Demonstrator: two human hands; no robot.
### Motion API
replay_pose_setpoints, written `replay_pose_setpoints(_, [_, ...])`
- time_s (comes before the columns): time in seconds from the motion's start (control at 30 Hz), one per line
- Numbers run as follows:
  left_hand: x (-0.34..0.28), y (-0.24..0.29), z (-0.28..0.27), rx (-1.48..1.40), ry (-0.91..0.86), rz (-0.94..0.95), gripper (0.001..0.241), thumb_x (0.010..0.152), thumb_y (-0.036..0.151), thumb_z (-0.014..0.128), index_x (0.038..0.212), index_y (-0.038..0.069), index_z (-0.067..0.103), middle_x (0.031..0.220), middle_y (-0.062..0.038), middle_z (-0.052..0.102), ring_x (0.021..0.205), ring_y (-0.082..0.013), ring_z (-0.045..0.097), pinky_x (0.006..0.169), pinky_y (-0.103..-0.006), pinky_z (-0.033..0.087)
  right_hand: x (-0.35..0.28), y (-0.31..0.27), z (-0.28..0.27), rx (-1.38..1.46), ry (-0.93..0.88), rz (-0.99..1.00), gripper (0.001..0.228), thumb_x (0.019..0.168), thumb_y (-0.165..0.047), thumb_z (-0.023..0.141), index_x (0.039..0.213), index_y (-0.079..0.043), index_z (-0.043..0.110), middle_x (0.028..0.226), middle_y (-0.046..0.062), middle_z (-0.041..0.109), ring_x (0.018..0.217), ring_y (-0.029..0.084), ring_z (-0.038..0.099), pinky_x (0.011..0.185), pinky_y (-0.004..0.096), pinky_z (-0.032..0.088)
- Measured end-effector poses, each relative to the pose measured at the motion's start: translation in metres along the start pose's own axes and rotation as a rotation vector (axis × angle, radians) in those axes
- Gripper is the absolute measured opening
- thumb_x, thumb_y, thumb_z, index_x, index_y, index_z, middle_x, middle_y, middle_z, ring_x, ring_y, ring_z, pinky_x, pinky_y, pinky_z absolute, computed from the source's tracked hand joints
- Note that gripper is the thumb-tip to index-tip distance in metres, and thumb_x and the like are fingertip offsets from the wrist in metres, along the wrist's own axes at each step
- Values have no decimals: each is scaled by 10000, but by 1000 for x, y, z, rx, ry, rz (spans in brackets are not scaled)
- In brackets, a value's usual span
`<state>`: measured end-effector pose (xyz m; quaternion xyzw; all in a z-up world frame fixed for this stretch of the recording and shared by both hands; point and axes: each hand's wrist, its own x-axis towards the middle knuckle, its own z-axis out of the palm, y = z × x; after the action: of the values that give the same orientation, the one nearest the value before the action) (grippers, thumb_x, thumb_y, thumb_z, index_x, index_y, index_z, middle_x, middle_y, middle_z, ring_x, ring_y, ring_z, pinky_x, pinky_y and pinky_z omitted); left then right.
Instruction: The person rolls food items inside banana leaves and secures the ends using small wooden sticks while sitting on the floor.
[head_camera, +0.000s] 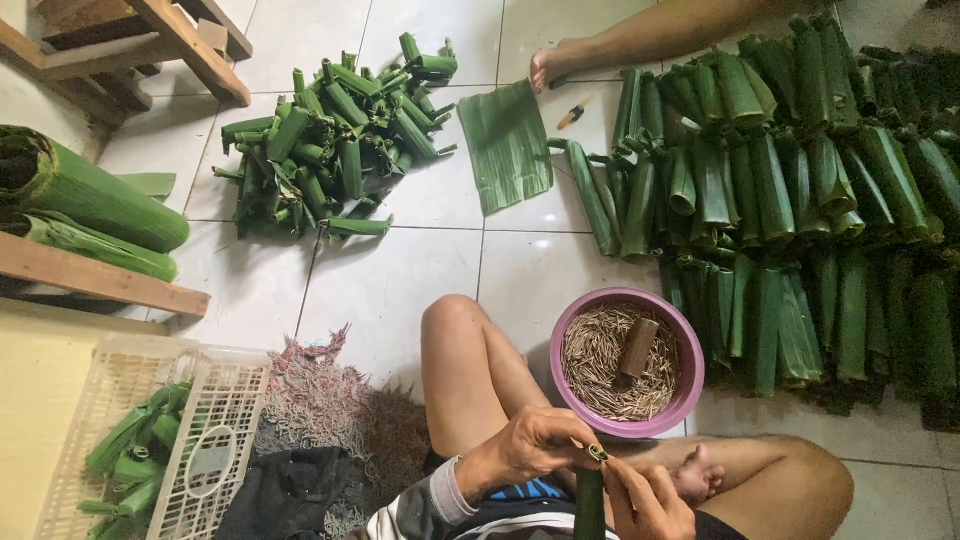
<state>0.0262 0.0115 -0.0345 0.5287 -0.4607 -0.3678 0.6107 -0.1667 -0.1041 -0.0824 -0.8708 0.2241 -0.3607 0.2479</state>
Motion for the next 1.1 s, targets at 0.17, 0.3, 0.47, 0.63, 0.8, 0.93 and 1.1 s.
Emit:
replay_pose_setpoints(0.17, [2, -6, 1, -38, -11, 19, 129, 963, 56, 822, 1059, 93, 745, 1020, -45, 750, 908, -140, 704, 857, -269, 575, -5, 7, 4, -19, 59, -36, 151, 899, -190, 814, 1042, -230, 789, 781, -48, 675, 626, 70, 646, 593, 221, 481])
replay_pose_setpoints(0.3, [-2, -14, -4, -86, -19, -62, 122, 962, -51, 754, 1030, 49, 734, 1026, -57, 758, 900, -128, 709, 822, -256, 578, 2, 30, -11, 149, -135, -3, 233, 907, -174, 770, 1137, -206, 794, 967, -74, 728, 810, 8, 715, 830, 150, 543])
replay_pose_setpoints(0.47, [-4, -23, -15, -51, -93, 45, 165, 1001, 61, 758, 1157, 14, 736, 1129, -138, 746, 1032, -226, 726, 972, -321, 602, 27, 18, -11, 349, -98, -133, 107, 923, -101, 729, 1019, -54, 732, 934, 11, 776, 900, 120, 764, 887, 230, 604])
replay_pose_setpoints(0.63, [4, -2, -13, -27, -93, 105, 135, 1026, 18, 722, 1159, -10, 731, 1117, -162, 749, 1004, -267, 729, 936, -365, 605, 11, 31, -1, 219, -136, -106, 94, 972, -136, 683, 1036, -88, 733, 1016, -31, 768, 968, 92, 747, 955, 229, 557])
replay_pose_setpoints(0.8, [7, 7, -12, -18, -100, 97, 141, 1024, 16, 724, 1160, -23, 725, 1105, -165, 741, 985, -261, 719, 919, -352, 605, 24, 26, -7, 146, -142, -162, 80, 992, -128, 660, 1040, -112, 721, 1030, -33, 773, 971, 88, 755, 1051, 247, 449])
replay_pose_setpoints(0.93, [9, 8, -12, 14, -110, 94, 125, 1021, 21, 721, 1140, -19, 730, 1089, -166, 750, 961, -257, 727, 894, -347, 598, 30, 22, -12, 96, -169, -195, 90, 1013, -154, 615, 1045, -140, 698, 1028, -64, 758, 962, 63, 739, 1066, 376, 396])
replay_pose_setpoints(1.1, [9, 11, -13, 62, -158, 120, 117, 1022, 37, 713, 1122, -17, 735, 1093, -179, 758, 979, -285, 743, 906, -365, 596, 31, 19, -19, 260, -250, -191, 165, 1000, -40, 593, 1138, -22, 683, 1110, 92, 758, 1015, 206, 766, 987, 311, 603])
